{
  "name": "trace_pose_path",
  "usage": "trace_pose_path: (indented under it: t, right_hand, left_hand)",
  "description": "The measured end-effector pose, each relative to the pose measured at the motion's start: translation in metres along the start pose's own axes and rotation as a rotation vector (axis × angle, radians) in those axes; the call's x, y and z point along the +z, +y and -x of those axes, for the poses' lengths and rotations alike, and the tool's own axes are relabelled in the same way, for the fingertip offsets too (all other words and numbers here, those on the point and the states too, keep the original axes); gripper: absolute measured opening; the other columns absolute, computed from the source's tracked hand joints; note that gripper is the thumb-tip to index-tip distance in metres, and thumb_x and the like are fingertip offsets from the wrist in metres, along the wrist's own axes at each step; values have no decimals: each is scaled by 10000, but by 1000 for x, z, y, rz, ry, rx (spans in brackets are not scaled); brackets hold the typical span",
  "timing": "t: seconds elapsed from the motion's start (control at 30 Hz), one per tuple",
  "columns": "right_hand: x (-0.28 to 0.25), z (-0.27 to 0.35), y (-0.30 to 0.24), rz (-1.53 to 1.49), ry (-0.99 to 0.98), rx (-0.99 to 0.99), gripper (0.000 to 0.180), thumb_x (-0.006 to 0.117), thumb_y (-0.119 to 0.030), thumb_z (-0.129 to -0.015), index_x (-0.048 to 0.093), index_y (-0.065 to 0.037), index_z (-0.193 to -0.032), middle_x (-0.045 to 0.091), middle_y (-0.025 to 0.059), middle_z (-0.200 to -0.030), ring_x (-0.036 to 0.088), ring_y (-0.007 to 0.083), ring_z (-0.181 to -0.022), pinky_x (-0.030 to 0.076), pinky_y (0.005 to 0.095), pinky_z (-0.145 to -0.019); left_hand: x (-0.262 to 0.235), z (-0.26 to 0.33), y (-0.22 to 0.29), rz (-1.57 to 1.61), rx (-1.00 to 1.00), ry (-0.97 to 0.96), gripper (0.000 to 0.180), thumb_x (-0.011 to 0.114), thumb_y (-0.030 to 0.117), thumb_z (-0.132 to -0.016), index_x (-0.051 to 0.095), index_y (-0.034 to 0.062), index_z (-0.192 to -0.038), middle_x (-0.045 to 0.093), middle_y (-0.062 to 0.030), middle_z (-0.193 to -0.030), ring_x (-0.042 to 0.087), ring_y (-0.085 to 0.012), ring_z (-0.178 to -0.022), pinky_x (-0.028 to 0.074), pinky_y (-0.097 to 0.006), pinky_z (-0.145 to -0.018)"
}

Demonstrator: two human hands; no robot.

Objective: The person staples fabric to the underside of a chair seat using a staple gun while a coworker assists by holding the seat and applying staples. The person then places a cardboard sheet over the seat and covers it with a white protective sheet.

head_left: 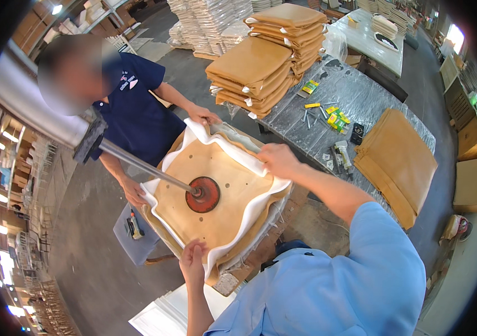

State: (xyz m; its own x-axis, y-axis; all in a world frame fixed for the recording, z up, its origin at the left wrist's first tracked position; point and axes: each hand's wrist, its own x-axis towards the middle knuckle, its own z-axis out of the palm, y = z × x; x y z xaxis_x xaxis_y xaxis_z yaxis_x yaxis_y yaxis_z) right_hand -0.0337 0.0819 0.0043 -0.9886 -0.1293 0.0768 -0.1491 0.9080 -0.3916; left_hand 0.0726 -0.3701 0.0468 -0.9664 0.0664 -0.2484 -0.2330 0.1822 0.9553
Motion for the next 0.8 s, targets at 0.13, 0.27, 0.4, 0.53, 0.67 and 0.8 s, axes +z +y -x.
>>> trace_pose_path:
  t: [0.13,0.27,0.4,0.53,0.67,0.8]
  right_hand:
    - [-27,31,55,-309,-6,498,373,552,-312,-1111,756,-88,-1329,773,211,-1286,726,381,-1215,558,483,-1052]
    - [-8,42,53,-692,-43,588,387,601,-275,-1078,769,-57,-1351,794,181,-1281,767,338,-1125,600,459,-951]
    - [-21,39,63,-779,-172,684,450,822,-285,-908,797,-65,-1300,795,101,-1185,742,230,-1024,606,463,-758]
    - [-32,22,62,-676,-418,676,355,859,-263,-876,791,-62,-1160,775,90,-1086,738,230,-920,611,422,-727]
    - [-33,8,66,-861,-635,715,268,847,-213,-901,761,-45,-1091,775,114,-959,769,232,-804,652,406,-658]
    - [-26,-1,80,-775,-900,719,279,832,-249,-937,778,-37,-1110,801,127,-893,801,242,-754,679,429,-643]
  left_hand:
    - [23,61,2,294,-156,-289,303,631,212,-1153,725,-42,-1291,804,-145,-1094,774,-211,-972,634,-362,-924]
    - [79,73,-26,270,-237,-477,318,618,224,-1158,708,-24,-1336,798,-141,-1172,776,-220,-1018,625,-363,-951]
    - [131,74,-35,233,-345,-587,336,603,244,-1166,681,24,-1408,784,-133,-1253,770,-221,-1107,609,-378,-1008]
    - [172,48,-56,418,-458,-741,395,592,282,-1175,622,66,-1504,756,-126,-1329,728,-243,-1214,580,-403,-1062]
    - [237,8,-51,568,-590,-726,487,549,345,-1189,510,127,-1623,722,-153,-1401,703,-322,-1282,574,-452,-1097]
    - [287,-23,-33,788,-748,-601,540,574,417,-1166,495,167,-1638,714,-127,-1448,699,-355,-1301,536,-508,-1135]
